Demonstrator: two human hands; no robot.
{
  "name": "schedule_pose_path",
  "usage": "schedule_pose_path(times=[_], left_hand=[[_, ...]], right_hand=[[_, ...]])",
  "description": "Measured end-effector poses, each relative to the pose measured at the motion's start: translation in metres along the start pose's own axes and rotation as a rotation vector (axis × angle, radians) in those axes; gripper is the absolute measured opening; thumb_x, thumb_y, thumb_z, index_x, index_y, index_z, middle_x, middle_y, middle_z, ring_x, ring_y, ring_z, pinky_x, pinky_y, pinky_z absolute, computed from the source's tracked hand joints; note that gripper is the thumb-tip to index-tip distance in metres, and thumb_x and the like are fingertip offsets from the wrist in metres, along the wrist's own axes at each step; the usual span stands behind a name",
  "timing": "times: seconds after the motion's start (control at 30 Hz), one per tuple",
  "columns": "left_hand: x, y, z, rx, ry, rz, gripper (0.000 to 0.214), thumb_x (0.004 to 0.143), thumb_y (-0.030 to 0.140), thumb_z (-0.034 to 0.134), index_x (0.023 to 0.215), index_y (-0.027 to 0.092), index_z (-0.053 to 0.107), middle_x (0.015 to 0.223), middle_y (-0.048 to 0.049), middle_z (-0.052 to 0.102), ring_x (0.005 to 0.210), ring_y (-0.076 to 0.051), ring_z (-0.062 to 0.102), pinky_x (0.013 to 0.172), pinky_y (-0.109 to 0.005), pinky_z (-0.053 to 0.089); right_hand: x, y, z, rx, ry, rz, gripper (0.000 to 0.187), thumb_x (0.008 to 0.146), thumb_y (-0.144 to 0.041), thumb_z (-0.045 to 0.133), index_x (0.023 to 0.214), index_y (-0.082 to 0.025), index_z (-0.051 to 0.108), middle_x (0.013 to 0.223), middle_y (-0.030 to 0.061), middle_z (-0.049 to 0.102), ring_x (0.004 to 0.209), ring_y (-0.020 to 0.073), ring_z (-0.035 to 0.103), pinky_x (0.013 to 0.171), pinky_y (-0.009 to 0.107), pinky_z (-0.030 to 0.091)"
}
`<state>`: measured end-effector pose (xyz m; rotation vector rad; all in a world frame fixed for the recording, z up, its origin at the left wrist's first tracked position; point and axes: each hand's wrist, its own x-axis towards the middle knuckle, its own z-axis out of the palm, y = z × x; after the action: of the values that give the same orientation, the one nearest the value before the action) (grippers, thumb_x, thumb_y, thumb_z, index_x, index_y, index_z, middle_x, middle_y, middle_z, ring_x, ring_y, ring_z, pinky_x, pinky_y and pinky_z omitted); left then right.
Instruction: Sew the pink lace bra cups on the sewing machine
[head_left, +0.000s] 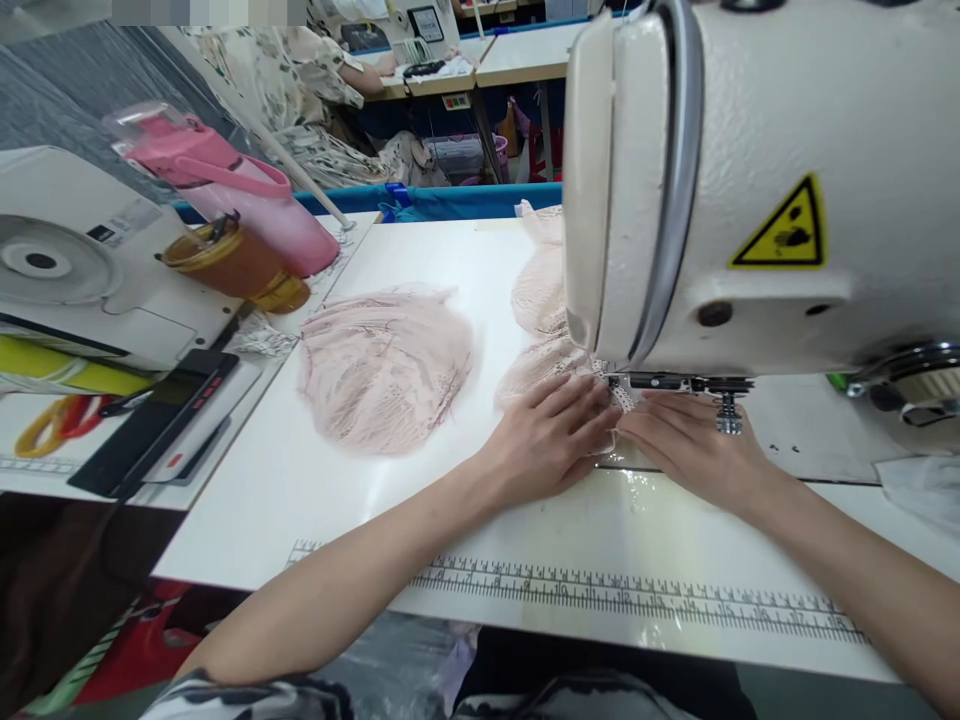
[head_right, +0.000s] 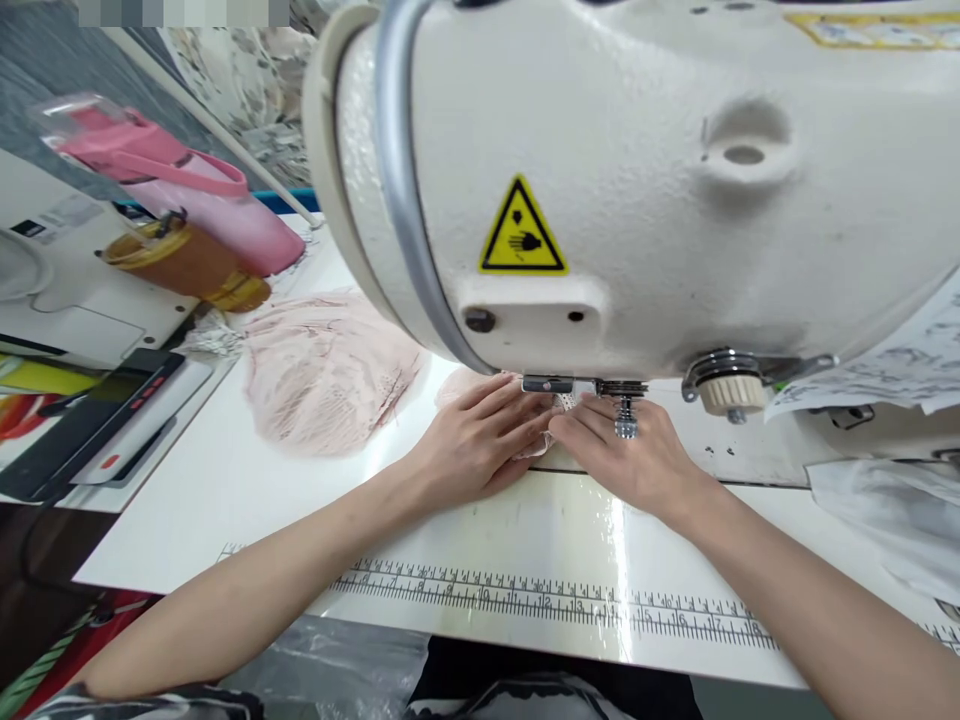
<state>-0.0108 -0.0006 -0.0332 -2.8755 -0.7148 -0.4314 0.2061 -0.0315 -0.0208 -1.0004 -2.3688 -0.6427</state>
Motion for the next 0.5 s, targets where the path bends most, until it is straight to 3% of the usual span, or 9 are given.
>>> schedule_pose_path(times=[0.1, 0.23, 0.5], left_hand=[[-0.003, 0.0, 0.001, 0.024, 0.059, 0.084, 0.033, 0.097, 0.024, 0.042, 0.124, 0.013, 0.058, 0.129, -0.0053, 0.059, 0.122, -0.018, 0.054, 0.109, -0.035, 0.041], [-0.006, -0.005, -0.002, 0.018, 0.047, 0.103, 0.034, 0.096, 0.022, 0.041, 0.123, 0.009, 0.058, 0.126, -0.0086, 0.06, 0.119, -0.018, 0.057, 0.105, -0.035, 0.046], [-0.005, -0.013, -0.006, -0.043, 0.048, 0.06, 0.035, 0.097, 0.023, 0.037, 0.117, 0.009, 0.062, 0.123, -0.0086, 0.062, 0.117, -0.02, 0.058, 0.104, -0.038, 0.047]], right_hand=[[-0.003, 0.0, 0.001, 0.065, -0.036, -0.02, 0.013, 0.086, -0.01, 0.057, 0.085, -0.023, 0.061, 0.074, -0.0079, 0.068, 0.068, 0.0058, 0.06, 0.067, 0.021, 0.044], [-0.01, -0.005, 0.006, 0.23, -0.125, 0.029, 0.023, 0.089, -0.006, 0.049, 0.09, -0.024, 0.062, 0.09, -0.0063, 0.071, 0.079, 0.0072, 0.063, 0.076, 0.023, 0.048], [-0.012, -0.013, 0.012, 0.304, -0.06, 0.038, 0.024, 0.086, -0.001, 0.05, 0.095, -0.02, 0.062, 0.102, -0.0034, 0.072, 0.093, 0.0087, 0.066, 0.092, 0.027, 0.05]])
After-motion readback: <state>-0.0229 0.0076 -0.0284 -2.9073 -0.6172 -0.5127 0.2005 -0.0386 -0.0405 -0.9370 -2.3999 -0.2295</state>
